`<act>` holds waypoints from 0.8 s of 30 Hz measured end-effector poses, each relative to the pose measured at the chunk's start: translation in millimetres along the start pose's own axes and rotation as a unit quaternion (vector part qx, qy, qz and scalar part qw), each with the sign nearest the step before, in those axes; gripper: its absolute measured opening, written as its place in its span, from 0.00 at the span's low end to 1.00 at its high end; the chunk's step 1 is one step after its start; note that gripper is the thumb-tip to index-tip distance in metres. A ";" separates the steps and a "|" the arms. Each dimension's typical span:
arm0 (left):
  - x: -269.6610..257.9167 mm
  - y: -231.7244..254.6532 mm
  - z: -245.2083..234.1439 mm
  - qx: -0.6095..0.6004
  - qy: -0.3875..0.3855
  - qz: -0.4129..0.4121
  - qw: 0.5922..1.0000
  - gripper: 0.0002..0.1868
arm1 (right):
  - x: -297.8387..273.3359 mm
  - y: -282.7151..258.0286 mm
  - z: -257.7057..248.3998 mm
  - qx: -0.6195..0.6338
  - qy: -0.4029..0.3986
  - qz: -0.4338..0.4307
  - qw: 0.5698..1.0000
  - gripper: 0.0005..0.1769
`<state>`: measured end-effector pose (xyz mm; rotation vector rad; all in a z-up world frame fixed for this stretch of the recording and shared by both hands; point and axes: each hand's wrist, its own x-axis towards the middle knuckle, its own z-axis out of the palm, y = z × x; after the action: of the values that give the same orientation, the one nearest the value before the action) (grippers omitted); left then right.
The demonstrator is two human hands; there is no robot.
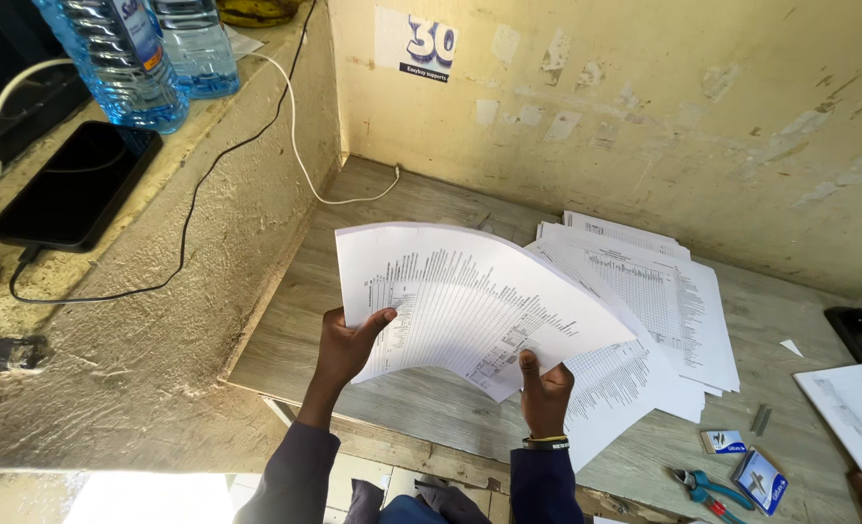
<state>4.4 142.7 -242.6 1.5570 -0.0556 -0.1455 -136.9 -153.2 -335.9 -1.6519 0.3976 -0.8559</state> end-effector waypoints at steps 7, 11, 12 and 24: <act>6.3 -17.9 7.2 0.012 0.010 0.027 0.999 0.18 | 1.8 3.6 1.7 -0.018 0.015 0.001 1.000 0.30; -0.7 2.2 13.2 0.011 0.035 0.108 0.993 0.17 | 1.0 -30.3 13.0 -0.069 0.061 -0.066 0.994 0.30; 2.1 9.8 13.1 0.012 0.034 0.104 0.994 0.17 | 6.0 -43.3 18.3 -0.071 0.060 -0.062 0.994 0.30; -14.7 -29.9 -2.7 0.008 0.025 -0.030 0.999 0.19 | -26.3 17.0 7.4 -0.048 -0.029 0.004 0.998 0.30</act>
<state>-11.5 147.0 -271.7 1.5775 0.0291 -0.1535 -146.2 -135.1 -360.8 -1.7579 0.4102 -0.7909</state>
